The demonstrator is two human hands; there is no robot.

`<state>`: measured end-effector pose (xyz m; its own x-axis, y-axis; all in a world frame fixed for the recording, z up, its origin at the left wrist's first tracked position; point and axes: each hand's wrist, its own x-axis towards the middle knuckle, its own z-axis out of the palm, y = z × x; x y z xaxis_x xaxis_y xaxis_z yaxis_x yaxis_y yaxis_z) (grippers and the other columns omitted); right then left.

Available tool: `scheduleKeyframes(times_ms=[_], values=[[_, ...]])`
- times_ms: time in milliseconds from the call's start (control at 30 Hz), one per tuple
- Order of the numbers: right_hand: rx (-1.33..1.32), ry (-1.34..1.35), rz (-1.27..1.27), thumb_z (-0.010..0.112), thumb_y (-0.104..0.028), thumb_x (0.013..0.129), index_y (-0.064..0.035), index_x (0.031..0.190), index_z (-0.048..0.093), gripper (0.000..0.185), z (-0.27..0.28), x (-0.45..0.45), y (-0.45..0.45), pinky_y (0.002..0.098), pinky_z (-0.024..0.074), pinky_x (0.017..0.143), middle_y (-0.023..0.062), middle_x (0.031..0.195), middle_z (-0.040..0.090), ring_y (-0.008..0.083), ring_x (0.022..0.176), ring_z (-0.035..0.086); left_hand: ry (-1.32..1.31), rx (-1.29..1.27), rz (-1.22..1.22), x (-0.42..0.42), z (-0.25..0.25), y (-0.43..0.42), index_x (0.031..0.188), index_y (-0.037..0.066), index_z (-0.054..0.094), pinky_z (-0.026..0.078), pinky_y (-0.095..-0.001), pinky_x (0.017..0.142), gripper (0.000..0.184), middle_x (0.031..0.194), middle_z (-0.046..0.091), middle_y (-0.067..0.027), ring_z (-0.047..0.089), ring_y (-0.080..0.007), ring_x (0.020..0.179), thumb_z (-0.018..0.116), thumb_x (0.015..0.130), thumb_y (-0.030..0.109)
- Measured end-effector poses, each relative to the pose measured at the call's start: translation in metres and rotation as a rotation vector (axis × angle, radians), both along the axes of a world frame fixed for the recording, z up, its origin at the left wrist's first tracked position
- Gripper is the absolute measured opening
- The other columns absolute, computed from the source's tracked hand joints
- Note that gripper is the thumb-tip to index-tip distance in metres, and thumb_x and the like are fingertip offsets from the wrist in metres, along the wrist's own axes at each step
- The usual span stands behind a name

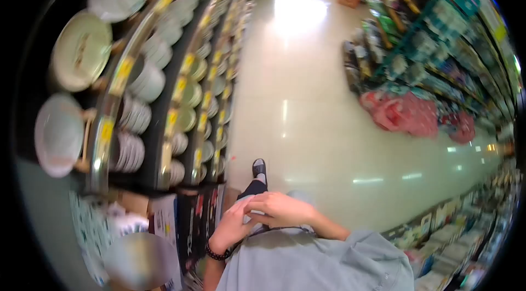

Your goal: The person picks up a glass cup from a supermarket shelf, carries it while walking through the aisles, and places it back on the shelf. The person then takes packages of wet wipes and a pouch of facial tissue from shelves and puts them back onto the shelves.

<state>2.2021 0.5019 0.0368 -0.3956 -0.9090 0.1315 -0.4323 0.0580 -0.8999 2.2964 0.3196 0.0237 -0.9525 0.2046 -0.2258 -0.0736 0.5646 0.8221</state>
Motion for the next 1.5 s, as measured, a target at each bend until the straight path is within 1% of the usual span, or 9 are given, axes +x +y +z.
scheduleKeyframes(times_ms=[267, 433, 500, 733, 900, 967, 1100, 1333, 1500], values=[[0.195, -0.056, -0.431, 0.054, -0.012, 0.094, -0.0031, 0.12, 0.057, 0.028, -0.051, -0.096, 0.069, 0.0454, 0.0486, 0.086, 0.0174, 0.104, 0.063, 0.0366, 0.1, 0.058, 0.181, 0.181, -0.122, -0.197, 0.032, 0.044, 0.122, -0.001, 0.058, 0.049, -0.0351, 0.096, 0.044, 0.118, 0.067, -0.0148, 0.064, -0.0262, 0.11, 0.073, 0.081, 0.005], [0.246, -0.051, -0.482, 0.057, -0.013, 0.093, 0.0004, 0.11, 0.059, 0.022, -0.037, -0.212, 0.076, 0.0449, 0.0484, 0.086, 0.0184, 0.104, 0.063, 0.0367, 0.097, 0.059, 0.306, 0.177, -0.268, -0.328, 0.035, 0.077, 0.121, 0.0, 0.059, 0.051, -0.0384, 0.09, 0.039, 0.116, 0.066, -0.0174, 0.064, -0.029, 0.106, 0.07, 0.084, 0.007], [0.282, -0.038, -0.468, 0.056, -0.01, 0.091, 0.0002, 0.118, 0.06, 0.03, -0.036, -0.263, 0.076, 0.0463, 0.0477, 0.092, 0.0181, 0.112, 0.064, 0.037, 0.11, 0.057, 0.247, 0.165, -0.307, -0.369, 0.044, 0.084, 0.12, 0.0, 0.06, 0.051, -0.0392, 0.088, 0.036, 0.116, 0.065, -0.0185, 0.064, -0.0312, 0.105, 0.068, 0.086, 0.007], [0.238, 0.264, -0.749, 0.06, -0.014, 0.09, -0.0009, 0.127, 0.052, 0.04, -0.019, -0.386, 0.107, 0.0453, 0.0441, 0.098, 0.0216, 0.124, 0.054, 0.0393, 0.11, 0.055, 0.369, -0.002, -0.372, -0.496, 0.016, 0.086, 0.125, 0.0, 0.057, 0.047, -0.0434, 0.093, 0.04, 0.118, 0.061, -0.0225, 0.058, -0.0412, 0.109, 0.066, 0.089, 0.015], [0.299, 0.07, -0.783, 0.056, -0.016, 0.094, -0.0005, 0.123, 0.056, 0.034, -0.094, -0.434, 0.146, 0.0461, 0.0456, 0.093, 0.0211, 0.114, 0.06, 0.0382, 0.106, 0.057, 0.325, -0.181, -0.647, -0.569, -0.054, 0.084, 0.13, 0.002, 0.054, 0.046, -0.0456, 0.094, 0.051, 0.12, 0.06, -0.022, 0.056, -0.0404, 0.112, 0.068, 0.088, 0.025], [0.44, -0.075, -0.768, 0.054, -0.019, 0.094, -0.0009, 0.119, 0.058, 0.031, -0.066, -0.464, 0.152, 0.047, 0.0468, 0.089, 0.0198, 0.106, 0.061, 0.0372, 0.1, 0.058, 0.319, -0.208, -0.79, -0.605, -0.062, 0.097, 0.132, 0.004, 0.053, 0.047, -0.0468, 0.093, 0.051, 0.121, 0.06, -0.0219, 0.057, -0.041, 0.111, 0.067, 0.088, 0.026], [0.433, 0.008, -0.842, 0.052, -0.023, 0.095, -0.0017, 0.117, 0.058, 0.031, -0.125, -0.541, 0.159, 0.0463, 0.0483, 0.085, 0.0188, 0.102, 0.06, 0.0364, 0.098, 0.059, 0.276, -0.288, -1.042, -0.672, -0.066, 0.112, 0.138, 0.007, 0.047, 0.049, -0.051, 0.09, 0.058, 0.129, 0.058, -0.0217, 0.058, -0.0427, 0.111, 0.066, 0.089, 0.03], [0.571, -0.051, -0.616, 0.054, -0.022, 0.092, -0.0016, 0.117, 0.057, 0.033, -0.145, -0.752, 0.153, 0.0505, 0.0499, 0.076, 0.0204, 0.099, 0.062, 0.0407, 0.088, 0.062, 0.432, -0.292, -0.943, -0.841, -0.032, 0.146, 0.137, 0.005, 0.047, 0.051, -0.0494, 0.082, 0.056, 0.12, 0.059, -0.024, 0.06, -0.0429, 0.098, 0.066, 0.088, 0.026], [0.266, 0.074, -0.75, 0.053, -0.019, 0.091, 0.0, 0.116, 0.057, 0.032, -0.124, -0.873, 0.158, 0.0502, 0.0502, 0.077, 0.0213, 0.095, 0.065, 0.0413, 0.088, 0.063, 0.341, -0.324, -0.808, -0.954, 0.001, 0.155, 0.137, 0.004, 0.046, 0.051, -0.048, 0.087, 0.056, 0.127, 0.057, -0.0259, 0.059, -0.0445, 0.108, 0.064, 0.091, 0.03]])
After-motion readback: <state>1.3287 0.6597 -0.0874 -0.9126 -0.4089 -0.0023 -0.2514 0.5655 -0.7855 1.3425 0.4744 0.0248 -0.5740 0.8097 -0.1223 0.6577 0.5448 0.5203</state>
